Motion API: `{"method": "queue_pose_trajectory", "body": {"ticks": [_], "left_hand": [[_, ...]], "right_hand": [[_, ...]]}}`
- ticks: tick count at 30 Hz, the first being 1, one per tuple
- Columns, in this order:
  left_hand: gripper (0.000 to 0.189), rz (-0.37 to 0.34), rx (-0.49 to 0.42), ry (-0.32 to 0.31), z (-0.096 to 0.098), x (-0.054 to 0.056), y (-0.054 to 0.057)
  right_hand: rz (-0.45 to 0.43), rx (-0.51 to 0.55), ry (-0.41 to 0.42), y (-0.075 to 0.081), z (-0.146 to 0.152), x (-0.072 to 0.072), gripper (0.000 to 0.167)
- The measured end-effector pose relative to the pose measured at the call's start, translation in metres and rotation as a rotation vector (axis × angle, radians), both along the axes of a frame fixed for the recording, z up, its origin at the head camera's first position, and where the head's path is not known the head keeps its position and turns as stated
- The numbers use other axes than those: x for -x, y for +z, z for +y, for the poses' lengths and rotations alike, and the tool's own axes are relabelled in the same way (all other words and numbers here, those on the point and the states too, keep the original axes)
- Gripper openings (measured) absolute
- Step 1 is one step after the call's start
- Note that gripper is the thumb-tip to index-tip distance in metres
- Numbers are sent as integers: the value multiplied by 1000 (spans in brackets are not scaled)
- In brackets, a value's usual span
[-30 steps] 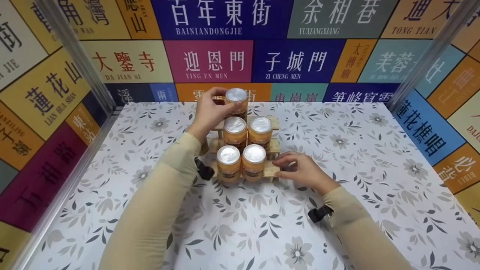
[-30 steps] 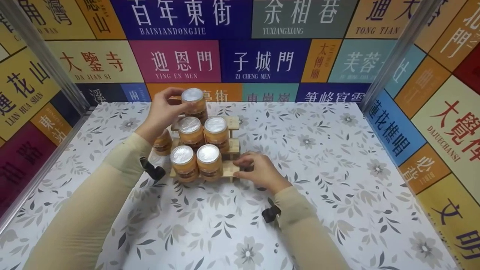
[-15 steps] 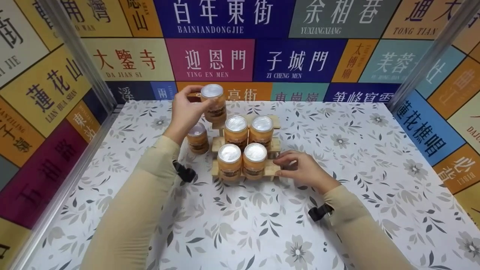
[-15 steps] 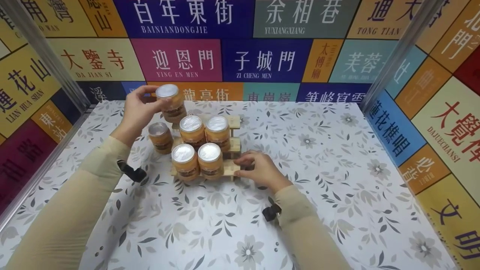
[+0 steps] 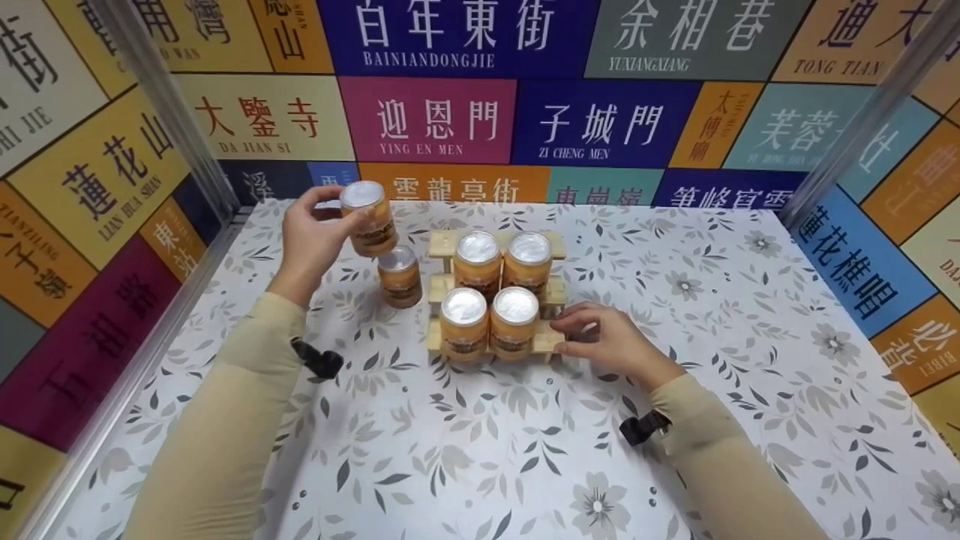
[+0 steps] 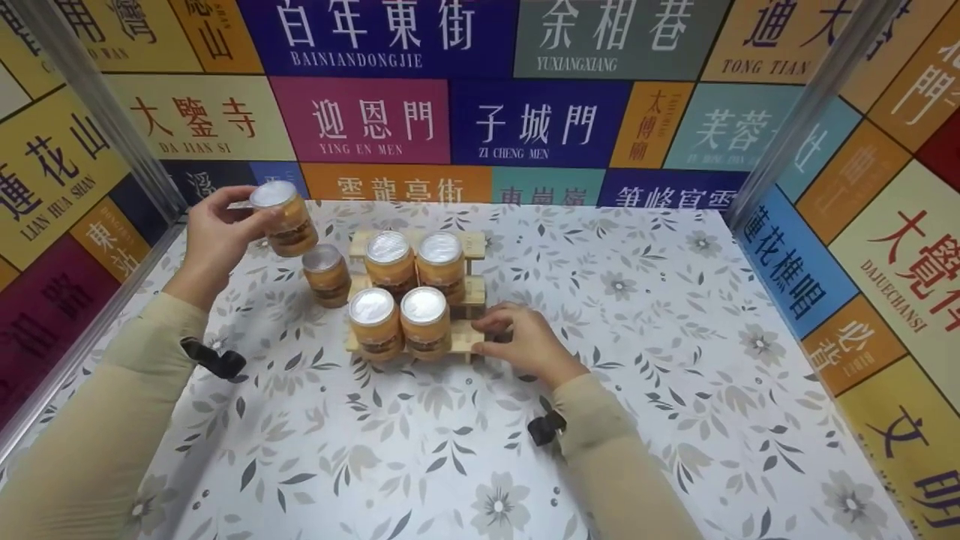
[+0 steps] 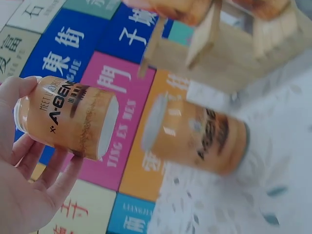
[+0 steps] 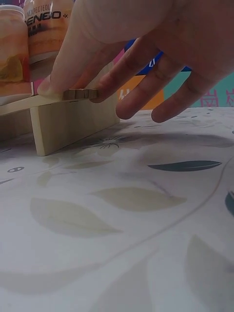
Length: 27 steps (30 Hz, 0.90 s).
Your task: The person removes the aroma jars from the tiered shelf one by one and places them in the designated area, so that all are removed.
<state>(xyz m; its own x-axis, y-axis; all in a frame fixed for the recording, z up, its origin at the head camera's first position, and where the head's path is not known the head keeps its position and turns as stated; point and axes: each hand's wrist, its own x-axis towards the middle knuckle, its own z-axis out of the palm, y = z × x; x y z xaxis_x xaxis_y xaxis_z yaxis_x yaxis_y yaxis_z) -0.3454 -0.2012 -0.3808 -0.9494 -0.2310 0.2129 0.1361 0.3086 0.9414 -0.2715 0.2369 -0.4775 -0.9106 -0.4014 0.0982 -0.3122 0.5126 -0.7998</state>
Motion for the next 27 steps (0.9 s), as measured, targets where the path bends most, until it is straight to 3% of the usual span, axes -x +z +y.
{"method": "queue_pose_trajectory", "body": {"ticks": [8, 15, 21, 27], "left_hand": [[53, -33, 9, 25, -26, -4, -16], [58, -75, 34, 2, -46, -8, -41], [58, -156, 92, -37, -58, -10, -62], [59, -163, 94, -100, -63, -7, -78]], "right_hand": [[6, 8, -2, 2, 2, 2, 35], [16, -19, 0, 2, 1, 2, 33], [4, -20, 4, 0, 0, 0, 34], [-9, -6, 1, -3, 1, 1, 34]]}}
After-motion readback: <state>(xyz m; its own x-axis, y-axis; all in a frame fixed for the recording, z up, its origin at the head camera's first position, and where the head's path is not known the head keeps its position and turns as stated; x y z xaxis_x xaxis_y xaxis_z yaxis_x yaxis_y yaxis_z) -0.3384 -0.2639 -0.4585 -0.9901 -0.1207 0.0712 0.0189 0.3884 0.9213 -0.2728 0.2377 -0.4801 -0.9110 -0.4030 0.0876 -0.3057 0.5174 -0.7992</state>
